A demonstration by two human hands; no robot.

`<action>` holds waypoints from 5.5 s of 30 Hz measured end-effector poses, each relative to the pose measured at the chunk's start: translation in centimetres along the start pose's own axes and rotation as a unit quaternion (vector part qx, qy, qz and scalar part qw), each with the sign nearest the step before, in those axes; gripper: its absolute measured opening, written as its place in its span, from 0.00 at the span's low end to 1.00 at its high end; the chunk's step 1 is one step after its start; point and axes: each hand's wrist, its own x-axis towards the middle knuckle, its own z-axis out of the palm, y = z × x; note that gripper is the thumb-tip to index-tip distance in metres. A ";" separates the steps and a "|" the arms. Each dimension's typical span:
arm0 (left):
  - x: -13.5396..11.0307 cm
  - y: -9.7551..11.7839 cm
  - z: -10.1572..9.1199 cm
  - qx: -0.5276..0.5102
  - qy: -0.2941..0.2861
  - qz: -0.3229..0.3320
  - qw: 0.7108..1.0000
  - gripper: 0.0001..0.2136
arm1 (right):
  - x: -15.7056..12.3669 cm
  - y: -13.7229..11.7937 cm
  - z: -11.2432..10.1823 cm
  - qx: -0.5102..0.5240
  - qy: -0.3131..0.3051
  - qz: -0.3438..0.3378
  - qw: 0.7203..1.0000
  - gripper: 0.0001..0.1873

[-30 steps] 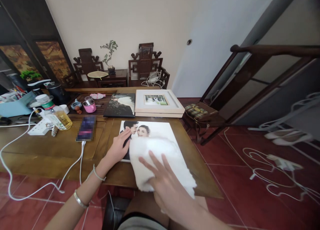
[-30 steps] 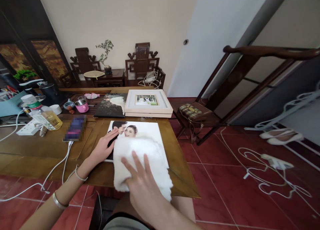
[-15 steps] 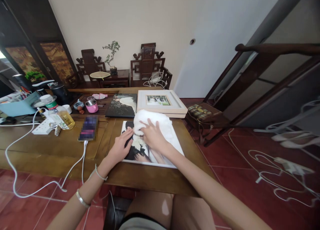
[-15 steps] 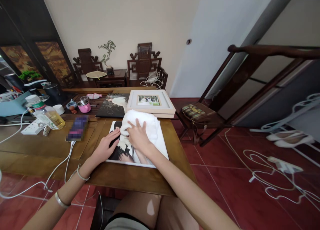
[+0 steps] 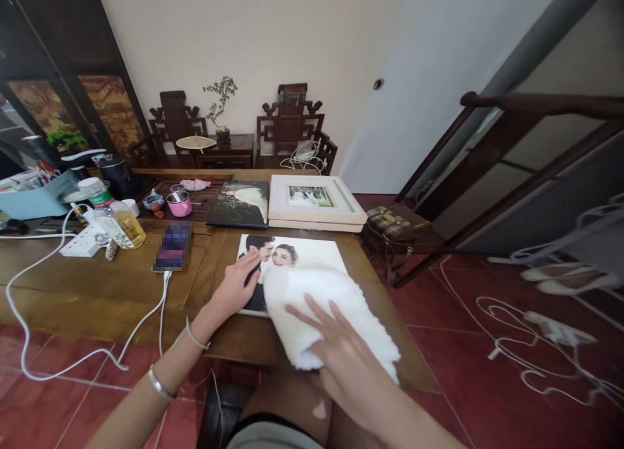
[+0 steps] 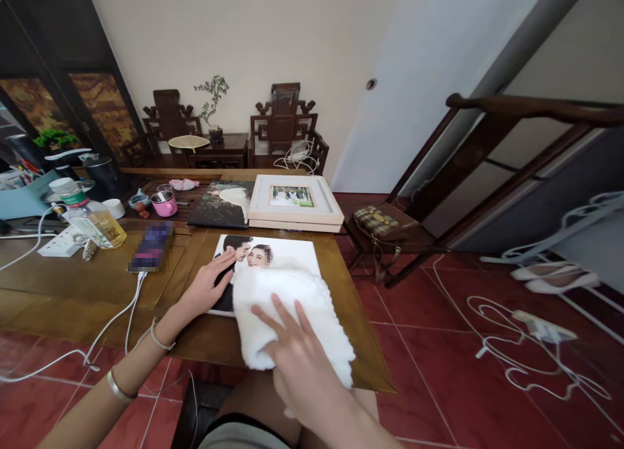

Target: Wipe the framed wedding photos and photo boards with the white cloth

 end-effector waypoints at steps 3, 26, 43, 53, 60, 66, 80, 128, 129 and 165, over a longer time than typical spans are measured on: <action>-0.1 -0.3 0.2 0.002 -0.010 -0.006 1.000 0.20 | 0.6 2.9 -0.4 -0.029 0.029 0.059 0.997 0.26; -0.4 0.6 -0.6 -0.044 0.043 -0.006 0.998 0.22 | 0.8 1.4 -0.6 0.042 0.015 -0.097 0.994 0.24; 0.1 0.7 -0.5 -0.002 0.006 0.025 1.000 0.13 | 16.6 3.3 -1.4 0.116 0.047 0.003 0.992 0.27; -0.1 0.2 -0.2 -0.005 0.014 0.036 0.999 0.15 | 13.0 6.5 -0.9 0.081 0.050 0.015 0.995 0.26; -0.3 0.0 0.1 0.000 0.014 0.012 1.000 0.18 | 6.9 11.3 -0.5 -0.007 0.090 0.097 0.991 0.23; 0.0 0.6 -0.2 0.000 0.023 0.017 1.000 0.17 | -0.5 5.5 0.8 -0.044 0.083 0.020 0.995 0.21; 0.1 0.3 -0.2 -0.009 0.016 0.026 0.999 0.16 | 6.1 9.6 -1.1 -0.041 0.064 0.053 0.996 0.23; 0.1 0.0 0.1 0.000 0.019 0.039 0.999 0.17 | 6.8 2.5 -0.3 -0.051 0.020 0.018 0.998 0.25; 0.1 0.0 0.0 0.000 0.018 0.040 0.999 0.17 | 8.2 3.2 -0.5 -0.059 0.018 0.027 0.998 0.25; -0.2 0.8 -1.0 -0.081 0.051 0.000 0.995 0.22 | 6.7 -0.3 0.0 -0.016 -0.017 -0.045 0.999 0.18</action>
